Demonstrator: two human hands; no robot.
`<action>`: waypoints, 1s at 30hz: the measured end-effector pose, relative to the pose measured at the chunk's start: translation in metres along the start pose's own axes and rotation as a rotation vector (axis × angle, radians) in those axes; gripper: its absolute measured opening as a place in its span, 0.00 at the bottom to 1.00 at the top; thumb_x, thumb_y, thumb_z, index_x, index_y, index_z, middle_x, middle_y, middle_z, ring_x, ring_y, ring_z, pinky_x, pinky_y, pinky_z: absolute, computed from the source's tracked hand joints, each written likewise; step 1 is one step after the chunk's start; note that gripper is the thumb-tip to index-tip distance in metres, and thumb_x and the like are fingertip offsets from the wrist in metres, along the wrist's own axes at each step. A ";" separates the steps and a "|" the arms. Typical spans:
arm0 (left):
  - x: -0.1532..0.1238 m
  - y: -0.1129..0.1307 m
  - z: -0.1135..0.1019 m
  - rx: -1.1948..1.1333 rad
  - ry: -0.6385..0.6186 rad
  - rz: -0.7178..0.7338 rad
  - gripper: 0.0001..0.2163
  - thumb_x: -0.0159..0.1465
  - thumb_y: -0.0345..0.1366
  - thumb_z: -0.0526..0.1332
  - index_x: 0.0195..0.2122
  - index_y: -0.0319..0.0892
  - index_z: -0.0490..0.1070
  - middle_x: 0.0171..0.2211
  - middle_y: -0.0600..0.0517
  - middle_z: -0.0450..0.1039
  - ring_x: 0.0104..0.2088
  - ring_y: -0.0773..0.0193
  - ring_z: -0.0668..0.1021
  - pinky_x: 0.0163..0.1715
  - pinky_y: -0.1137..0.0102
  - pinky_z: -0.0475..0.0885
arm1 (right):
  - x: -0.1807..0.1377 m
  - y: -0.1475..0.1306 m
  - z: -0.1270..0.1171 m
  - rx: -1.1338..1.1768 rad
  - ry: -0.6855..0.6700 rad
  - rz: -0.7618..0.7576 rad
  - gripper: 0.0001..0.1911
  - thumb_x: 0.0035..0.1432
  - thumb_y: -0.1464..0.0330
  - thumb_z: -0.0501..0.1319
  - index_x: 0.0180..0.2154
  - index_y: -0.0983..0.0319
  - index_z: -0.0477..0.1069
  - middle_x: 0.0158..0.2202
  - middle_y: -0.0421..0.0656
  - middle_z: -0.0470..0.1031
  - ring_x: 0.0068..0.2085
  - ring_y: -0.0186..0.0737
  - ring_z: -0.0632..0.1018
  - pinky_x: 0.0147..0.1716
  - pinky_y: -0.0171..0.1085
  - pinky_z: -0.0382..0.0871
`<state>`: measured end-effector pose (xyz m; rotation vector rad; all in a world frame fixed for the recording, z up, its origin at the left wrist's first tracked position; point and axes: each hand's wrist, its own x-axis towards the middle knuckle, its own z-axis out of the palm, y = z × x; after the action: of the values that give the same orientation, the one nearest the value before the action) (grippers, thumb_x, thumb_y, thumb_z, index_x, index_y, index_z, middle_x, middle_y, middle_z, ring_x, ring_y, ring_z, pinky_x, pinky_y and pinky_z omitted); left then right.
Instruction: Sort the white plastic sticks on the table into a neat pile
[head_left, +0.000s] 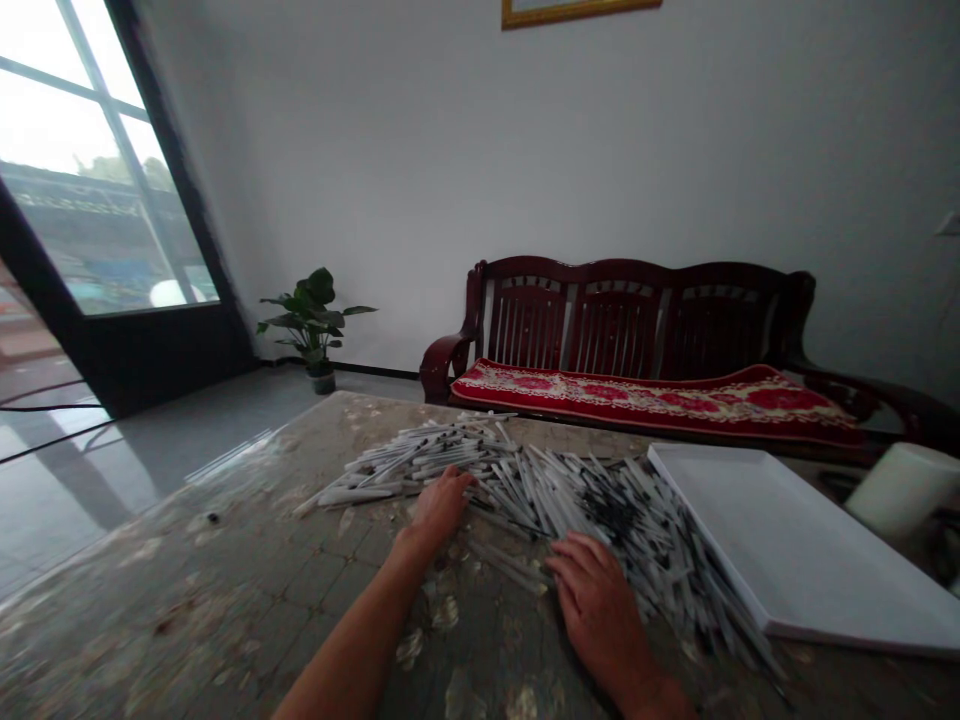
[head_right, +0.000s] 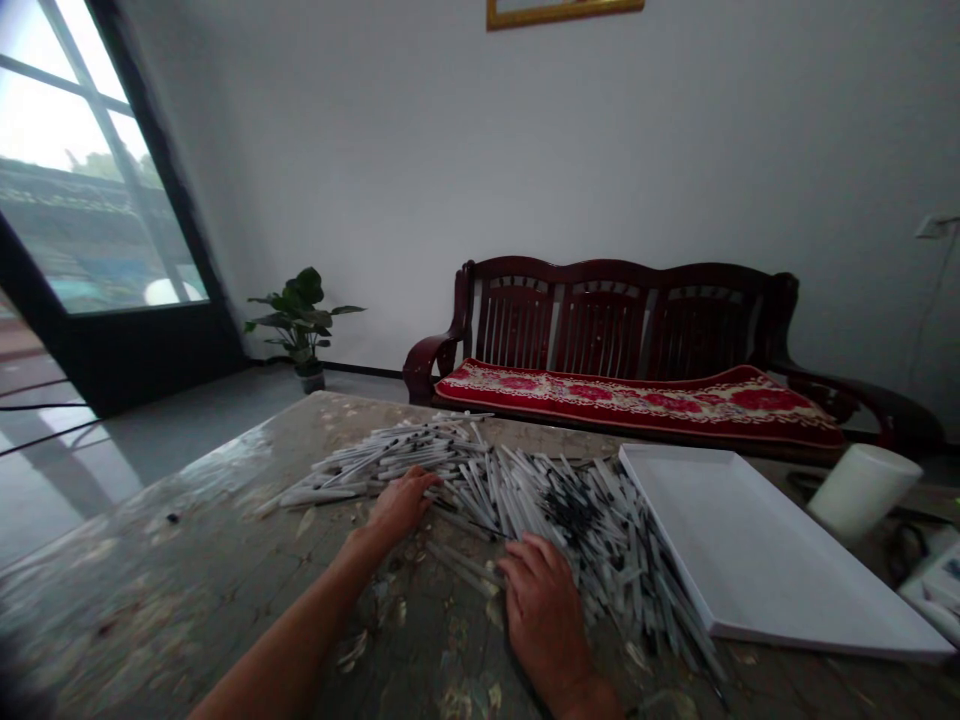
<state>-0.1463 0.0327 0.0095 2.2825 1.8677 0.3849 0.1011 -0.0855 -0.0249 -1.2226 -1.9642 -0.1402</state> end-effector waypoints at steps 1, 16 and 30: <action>0.002 0.000 0.000 0.000 -0.015 0.018 0.19 0.60 0.25 0.58 0.51 0.48 0.74 0.52 0.46 0.71 0.50 0.56 0.77 0.49 0.67 0.68 | 0.000 0.000 0.000 -0.003 0.000 0.000 0.17 0.57 0.80 0.55 0.40 0.56 0.76 0.45 0.41 0.79 0.53 0.45 0.74 0.54 0.46 0.66; -0.083 0.063 0.012 -0.164 -0.182 0.556 0.40 0.55 0.54 0.67 0.67 0.52 0.57 0.68 0.42 0.54 0.67 0.42 0.58 0.64 0.46 0.53 | 0.006 0.013 -0.011 0.347 0.352 0.445 0.15 0.64 0.62 0.54 0.44 0.60 0.77 0.45 0.47 0.79 0.48 0.45 0.76 0.51 0.46 0.68; -0.113 0.184 0.088 -0.131 -0.093 0.759 0.14 0.67 0.45 0.57 0.51 0.50 0.70 0.64 0.46 0.62 0.68 0.44 0.56 0.63 0.38 0.49 | 0.016 0.076 -0.058 0.639 0.779 0.943 0.22 0.51 0.57 0.61 0.43 0.63 0.76 0.37 0.44 0.80 0.36 0.39 0.77 0.33 0.35 0.68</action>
<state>0.0316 -0.1118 -0.0317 2.7677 0.8374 0.4584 0.1915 -0.0613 0.0024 -1.2493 -0.5699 0.4073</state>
